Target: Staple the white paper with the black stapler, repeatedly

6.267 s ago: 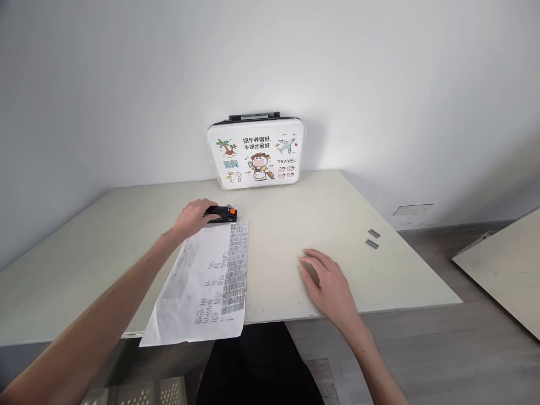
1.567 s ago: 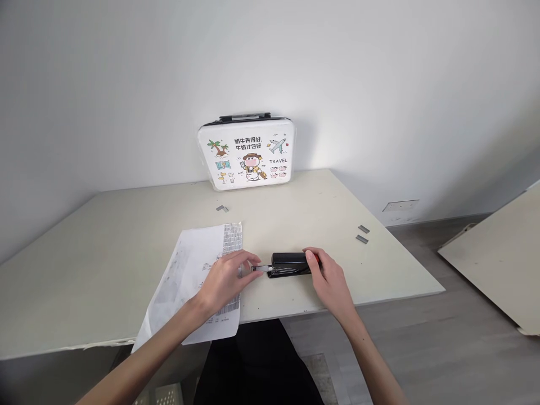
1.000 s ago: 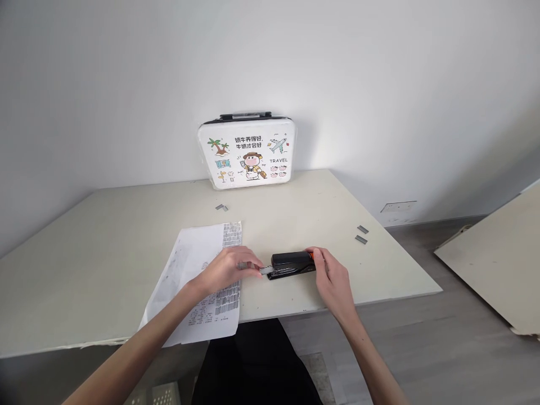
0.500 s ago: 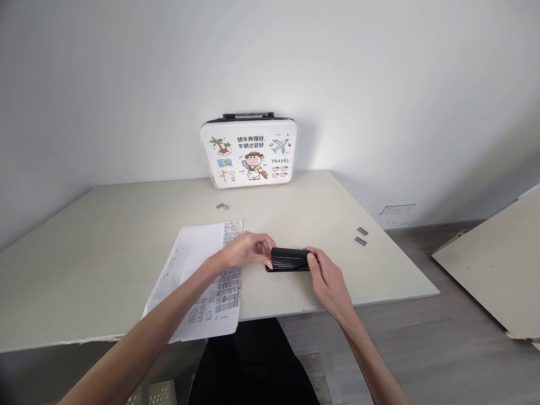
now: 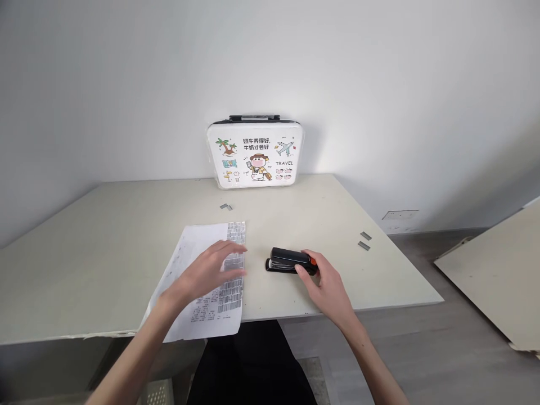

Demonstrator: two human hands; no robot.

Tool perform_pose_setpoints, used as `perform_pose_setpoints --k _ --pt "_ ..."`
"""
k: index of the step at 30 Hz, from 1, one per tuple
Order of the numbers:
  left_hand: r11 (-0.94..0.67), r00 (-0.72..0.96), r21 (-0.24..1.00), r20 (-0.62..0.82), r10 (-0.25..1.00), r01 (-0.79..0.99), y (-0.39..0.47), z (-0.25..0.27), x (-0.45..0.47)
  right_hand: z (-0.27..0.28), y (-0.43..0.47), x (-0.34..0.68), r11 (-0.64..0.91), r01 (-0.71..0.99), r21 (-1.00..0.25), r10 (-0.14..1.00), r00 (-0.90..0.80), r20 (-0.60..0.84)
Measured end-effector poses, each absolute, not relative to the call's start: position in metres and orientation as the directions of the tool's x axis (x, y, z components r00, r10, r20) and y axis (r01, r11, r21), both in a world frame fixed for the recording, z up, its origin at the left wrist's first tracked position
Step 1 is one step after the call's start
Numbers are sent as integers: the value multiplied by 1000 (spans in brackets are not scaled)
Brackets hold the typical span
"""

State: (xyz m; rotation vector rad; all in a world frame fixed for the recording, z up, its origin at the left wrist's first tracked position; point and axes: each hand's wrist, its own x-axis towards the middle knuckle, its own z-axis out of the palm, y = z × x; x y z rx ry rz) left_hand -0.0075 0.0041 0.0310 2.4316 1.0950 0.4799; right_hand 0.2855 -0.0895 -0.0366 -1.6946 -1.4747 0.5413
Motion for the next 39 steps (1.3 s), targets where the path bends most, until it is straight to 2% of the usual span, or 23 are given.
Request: perform_pose_setpoints --k 2,4,8,12,18,23,32,39 --pt "-523 522 484 150 839 701 -28 27 -36 -37 -90 286 13 618 -786 958 218 188" --pt "-503 474 424 181 862 753 -57 17 -60 -37 -90 286 27 630 -776 963 192 190" --pt "-534 499 289 191 845 795 -93 -9 -83 -37 -88 292 7 646 -763 973 172 155" --pt "-594 551 236 228 803 769 -101 -21 -86 -33 -85 300 2 652 -759 987 118 105" --pt "-651 612 213 224 759 729 -105 -15 -75 -21 -82 301 59 663 -746 998 -15 66" --pt "-651 591 218 284 755 727 -112 -16 -56 -18 -81 303 71 689 -721 997 -34 66" --pt "-685 634 259 259 729 681 -118 -22 -39 -16 -78 306 67 719 -692 997 -72 22" --pt "-679 626 272 263 734 682 -123 -25 -23 6 -70 303 77 719 -691 996 -86 21"
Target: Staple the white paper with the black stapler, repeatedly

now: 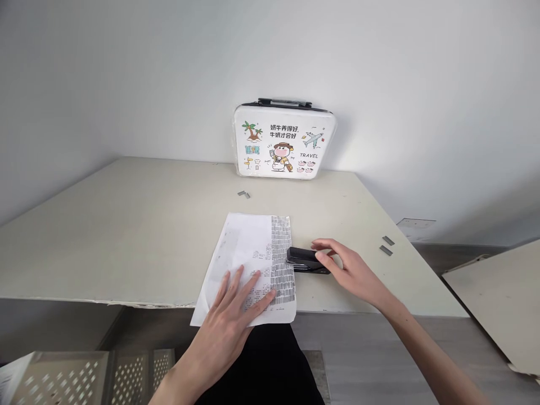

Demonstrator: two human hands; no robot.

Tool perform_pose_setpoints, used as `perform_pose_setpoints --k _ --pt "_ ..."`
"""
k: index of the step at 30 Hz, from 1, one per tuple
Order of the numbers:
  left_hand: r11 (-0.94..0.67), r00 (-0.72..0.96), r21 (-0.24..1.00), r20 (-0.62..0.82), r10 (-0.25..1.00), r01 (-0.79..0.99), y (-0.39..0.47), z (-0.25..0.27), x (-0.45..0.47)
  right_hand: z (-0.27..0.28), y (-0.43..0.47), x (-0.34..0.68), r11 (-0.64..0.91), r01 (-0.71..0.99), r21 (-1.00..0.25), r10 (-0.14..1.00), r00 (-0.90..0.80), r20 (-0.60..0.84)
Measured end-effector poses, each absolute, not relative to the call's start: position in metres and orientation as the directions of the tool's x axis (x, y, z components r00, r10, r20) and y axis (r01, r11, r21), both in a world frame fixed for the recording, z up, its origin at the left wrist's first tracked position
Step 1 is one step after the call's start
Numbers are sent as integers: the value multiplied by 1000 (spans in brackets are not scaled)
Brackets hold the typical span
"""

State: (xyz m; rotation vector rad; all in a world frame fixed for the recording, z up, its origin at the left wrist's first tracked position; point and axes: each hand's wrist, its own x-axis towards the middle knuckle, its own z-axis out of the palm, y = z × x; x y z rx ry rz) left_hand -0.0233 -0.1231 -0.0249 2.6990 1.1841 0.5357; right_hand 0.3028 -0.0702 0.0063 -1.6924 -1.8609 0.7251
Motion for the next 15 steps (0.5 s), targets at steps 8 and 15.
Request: perform_pose_setpoints --k 8,15 --pt "-691 633 246 279 722 680 -126 -28 -3 28 -45 269 111 756 -645 993 -108 45" --pt "-709 645 174 312 698 683 -126 -32 8 37 -27 243 81 792 -605 982 -168 -88"
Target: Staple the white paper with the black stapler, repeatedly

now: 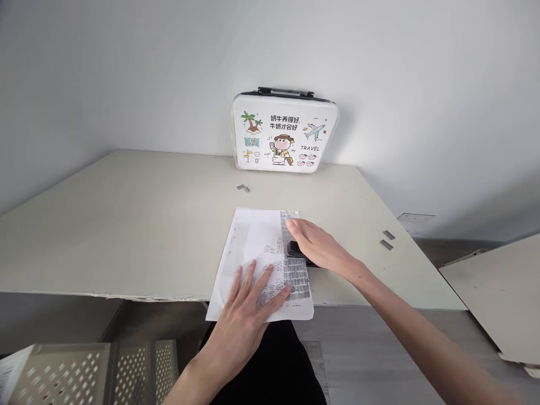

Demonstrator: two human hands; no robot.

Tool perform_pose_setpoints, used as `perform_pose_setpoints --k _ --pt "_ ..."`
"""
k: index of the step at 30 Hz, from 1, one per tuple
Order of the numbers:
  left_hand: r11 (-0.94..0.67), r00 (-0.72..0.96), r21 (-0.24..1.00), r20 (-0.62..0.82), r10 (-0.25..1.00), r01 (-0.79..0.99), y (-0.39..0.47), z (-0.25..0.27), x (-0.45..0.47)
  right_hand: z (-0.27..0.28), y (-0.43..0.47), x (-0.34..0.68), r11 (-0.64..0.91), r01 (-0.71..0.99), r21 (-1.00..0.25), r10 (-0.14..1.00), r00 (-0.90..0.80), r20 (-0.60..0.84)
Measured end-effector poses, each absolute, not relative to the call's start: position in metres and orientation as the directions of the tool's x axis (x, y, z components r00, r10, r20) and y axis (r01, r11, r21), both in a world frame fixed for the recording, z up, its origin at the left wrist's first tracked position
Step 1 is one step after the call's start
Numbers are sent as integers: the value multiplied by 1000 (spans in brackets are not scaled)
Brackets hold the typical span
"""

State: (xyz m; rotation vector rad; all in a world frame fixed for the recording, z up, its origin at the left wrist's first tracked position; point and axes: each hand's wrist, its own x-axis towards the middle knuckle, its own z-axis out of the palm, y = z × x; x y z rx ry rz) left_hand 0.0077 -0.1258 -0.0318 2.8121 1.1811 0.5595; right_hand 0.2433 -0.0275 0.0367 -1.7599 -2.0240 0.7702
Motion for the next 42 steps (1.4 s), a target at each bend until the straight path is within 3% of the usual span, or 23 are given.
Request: perform_pose_setpoints --k 42 --pt "-697 617 160 355 702 699 -128 -41 18 28 -19 229 160 905 -394 965 -227 -130"
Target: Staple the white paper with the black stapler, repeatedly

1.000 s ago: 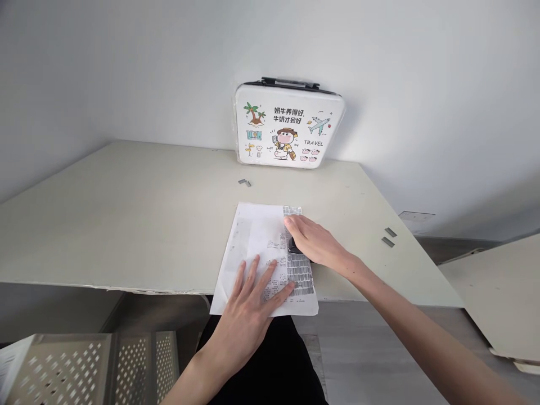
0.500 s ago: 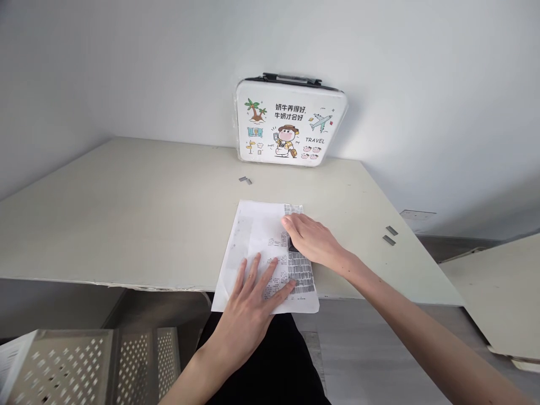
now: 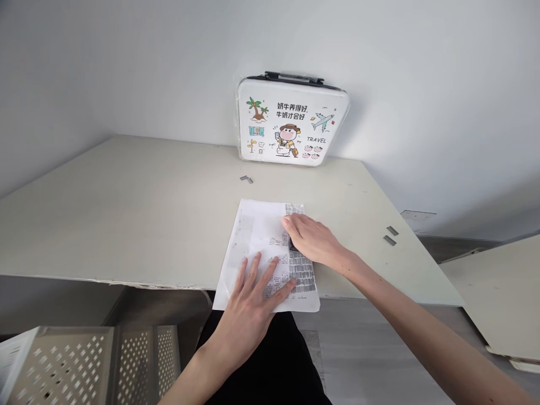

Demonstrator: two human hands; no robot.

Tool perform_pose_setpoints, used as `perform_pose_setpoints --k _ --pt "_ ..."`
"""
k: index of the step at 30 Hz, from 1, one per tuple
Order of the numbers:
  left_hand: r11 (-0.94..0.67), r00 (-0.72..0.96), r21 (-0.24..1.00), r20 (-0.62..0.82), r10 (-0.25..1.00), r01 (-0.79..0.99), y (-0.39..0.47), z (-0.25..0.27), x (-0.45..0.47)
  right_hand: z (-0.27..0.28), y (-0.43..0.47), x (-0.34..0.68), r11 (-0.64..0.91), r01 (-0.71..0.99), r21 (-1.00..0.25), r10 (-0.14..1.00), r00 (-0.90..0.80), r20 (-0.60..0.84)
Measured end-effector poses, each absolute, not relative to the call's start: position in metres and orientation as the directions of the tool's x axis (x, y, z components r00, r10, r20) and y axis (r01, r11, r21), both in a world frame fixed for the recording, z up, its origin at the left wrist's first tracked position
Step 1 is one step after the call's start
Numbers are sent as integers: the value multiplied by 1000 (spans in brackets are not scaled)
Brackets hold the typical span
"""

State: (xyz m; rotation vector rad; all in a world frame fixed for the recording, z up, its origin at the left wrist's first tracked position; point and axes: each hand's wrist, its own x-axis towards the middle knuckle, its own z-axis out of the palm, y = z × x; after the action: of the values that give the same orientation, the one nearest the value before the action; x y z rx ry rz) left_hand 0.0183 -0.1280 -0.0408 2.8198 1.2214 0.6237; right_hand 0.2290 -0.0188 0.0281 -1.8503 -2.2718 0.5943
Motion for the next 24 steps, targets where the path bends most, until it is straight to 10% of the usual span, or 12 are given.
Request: perform_pose_setpoints --k 24 --pt "-687 605 163 363 709 708 -130 -40 20 28 -19 229 162 901 -402 964 -231 -129"
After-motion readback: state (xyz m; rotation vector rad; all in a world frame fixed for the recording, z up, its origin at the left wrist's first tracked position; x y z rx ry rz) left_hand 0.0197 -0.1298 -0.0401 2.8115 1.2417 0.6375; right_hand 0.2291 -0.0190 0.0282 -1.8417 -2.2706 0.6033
